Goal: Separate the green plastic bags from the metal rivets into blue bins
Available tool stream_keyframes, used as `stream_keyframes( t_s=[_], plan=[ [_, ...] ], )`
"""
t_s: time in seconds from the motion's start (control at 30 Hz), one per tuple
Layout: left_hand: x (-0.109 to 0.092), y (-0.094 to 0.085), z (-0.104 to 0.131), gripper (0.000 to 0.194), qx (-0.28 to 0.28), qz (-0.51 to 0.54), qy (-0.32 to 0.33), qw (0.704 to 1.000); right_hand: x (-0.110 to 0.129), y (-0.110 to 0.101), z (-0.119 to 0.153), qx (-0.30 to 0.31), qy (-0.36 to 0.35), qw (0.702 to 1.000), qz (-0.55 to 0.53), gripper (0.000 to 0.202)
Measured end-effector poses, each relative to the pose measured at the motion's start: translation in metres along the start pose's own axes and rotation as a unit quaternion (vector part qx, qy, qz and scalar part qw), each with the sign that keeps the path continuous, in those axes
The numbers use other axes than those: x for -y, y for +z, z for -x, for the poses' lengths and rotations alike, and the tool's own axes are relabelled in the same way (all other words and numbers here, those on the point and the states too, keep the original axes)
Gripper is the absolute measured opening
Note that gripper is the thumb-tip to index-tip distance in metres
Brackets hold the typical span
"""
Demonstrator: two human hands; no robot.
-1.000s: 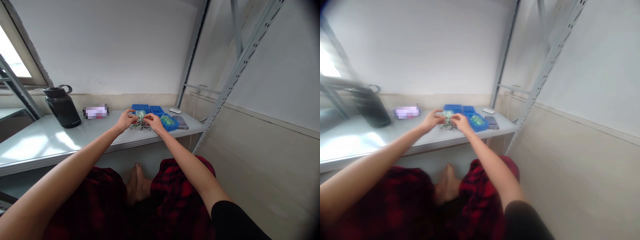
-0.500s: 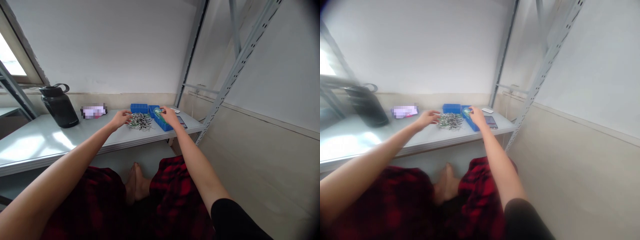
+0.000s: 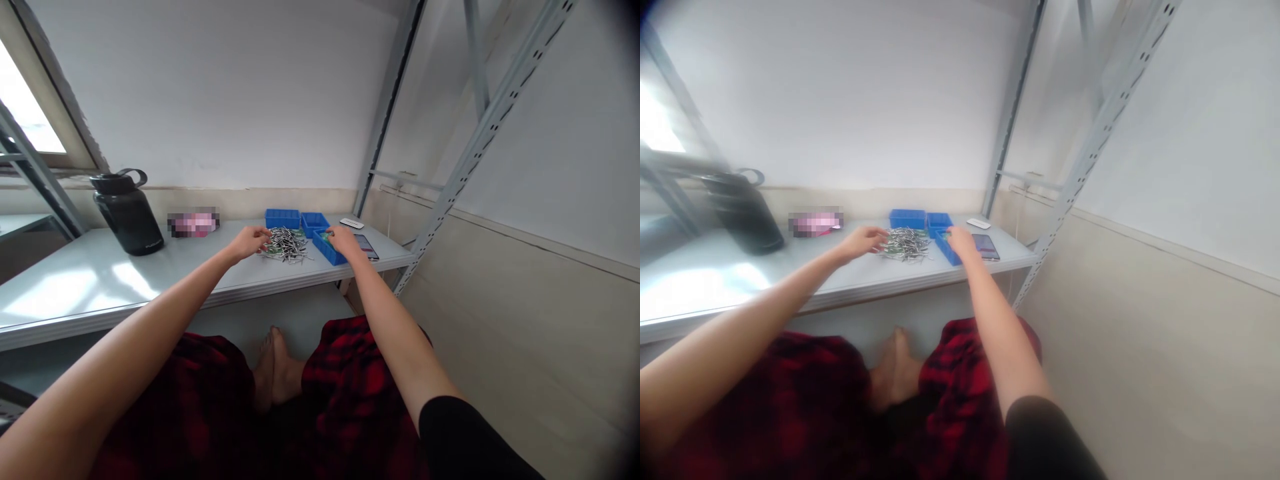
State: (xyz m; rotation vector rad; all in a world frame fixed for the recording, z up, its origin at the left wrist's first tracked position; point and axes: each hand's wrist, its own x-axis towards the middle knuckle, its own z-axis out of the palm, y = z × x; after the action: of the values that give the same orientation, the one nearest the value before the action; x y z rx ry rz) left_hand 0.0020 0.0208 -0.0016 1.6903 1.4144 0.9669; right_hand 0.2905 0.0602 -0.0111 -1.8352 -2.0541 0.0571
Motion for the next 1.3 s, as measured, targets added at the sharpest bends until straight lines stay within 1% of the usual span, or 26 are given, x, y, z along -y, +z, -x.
stream_keyframes(
  t_s=[0.07,0.1,0.13,0.2,0.23,0.27,0.3,0.33,0.4,0.43,0.47,0.53,0.6,0.67,0.73,0.8,0.87,0.93,1.1,1.3],
  plan=[
    [0.0,-0.005,-0.001,0.031,-0.006,-0.009,-0.015,1.0,-0.001,0.0,0.0,0.008,0.001,1.0,0.012,0.033],
    [0.001,-0.008,-0.002,0.032,-0.013,-0.022,-0.023,0.999,0.0,-0.001,0.0,-0.001,0.001,1.0,0.017,0.032],
    [0.002,-0.012,-0.004,0.033,-0.02,-0.044,-0.029,0.998,0.001,-0.002,0.002,-0.025,-0.001,0.999,0.022,0.032],
    [0.007,-0.021,-0.006,0.035,-0.038,-0.126,-0.04,0.991,0.011,-0.003,0.006,-0.101,-0.015,0.995,0.025,0.036],
    [0.01,-0.026,-0.007,0.036,-0.046,-0.189,-0.04,0.98,0.018,-0.003,0.009,-0.138,-0.033,0.99,0.024,0.037],
    [0.014,-0.029,-0.008,0.036,-0.057,-0.258,-0.036,0.964,0.028,-0.002,0.012,-0.156,-0.058,0.986,0.022,0.037],
    [0.017,-0.032,-0.008,0.037,-0.064,-0.327,-0.031,0.942,0.04,0.001,0.015,-0.153,-0.094,0.984,0.018,0.036],
    [0.021,-0.034,-0.008,0.037,-0.064,-0.391,-0.027,0.918,0.053,0.005,0.017,-0.125,-0.14,0.982,0.017,0.035],
    [0.026,-0.035,-0.006,0.038,-0.04,-0.491,-0.024,0.87,0.08,0.018,0.02,-0.039,-0.215,0.975,0.029,0.031],
    [0.027,-0.034,-0.005,0.039,-0.02,-0.525,-0.025,0.85,0.093,0.027,0.018,-0.004,-0.24,0.97,0.04,0.029],
    [0.028,-0.032,-0.004,0.039,-0.002,-0.548,-0.028,0.836,0.107,0.035,0.015,0.014,-0.252,0.966,0.051,0.027],
    [0.028,-0.029,-0.002,0.04,0.022,-0.569,-0.039,0.821,0.131,0.052,0.004,0.03,-0.268,0.96,0.074,0.027],
    [0.026,-0.025,0.001,0.041,0.033,-0.578,-0.054,0.814,0.153,0.067,-0.012,0.028,-0.264,0.959,0.097,0.028],
    [0.024,-0.023,0.004,0.041,0.045,-0.58,-0.07,0.811,0.172,0.077,-0.029,0.042,-0.247,0.961,0.118,0.026],
    [0.022,-0.022,0.007,0.042,0.058,-0.568,-0.079,0.817,0.186,0.082,-0.045,0.077,-0.211,0.966,0.129,0.023],
    [0.02,-0.023,0.008,0.041,0.069,-0.549,-0.089,0.828,0.195,0.085,-0.058,0.109,-0.174,0.97,0.133,0.022],
    [0.018,-0.025,0.009,0.04,0.057,-0.537,-0.086,0.837,0.197,0.087,-0.067,0.126,-0.155,0.971,0.133,0.023],
    [0.017,-0.028,0.008,0.039,0.046,-0.534,-0.08,0.84,0.195,0.089,-0.072,0.13,-0.154,0.97,0.133,0.024],
    [0.015,-0.035,0.007,0.038,0.053,-0.54,-0.086,0.836,0.186,0.096,-0.071,0.105,-0.173,0.969,0.139,0.025],
    [0.014,-0.035,0.006,0.039,0.059,-0.55,-0.059,0.831,0.179,0.098,-0.066,0.069,-0.198,0.969,0.128,0.023]
  ],
)
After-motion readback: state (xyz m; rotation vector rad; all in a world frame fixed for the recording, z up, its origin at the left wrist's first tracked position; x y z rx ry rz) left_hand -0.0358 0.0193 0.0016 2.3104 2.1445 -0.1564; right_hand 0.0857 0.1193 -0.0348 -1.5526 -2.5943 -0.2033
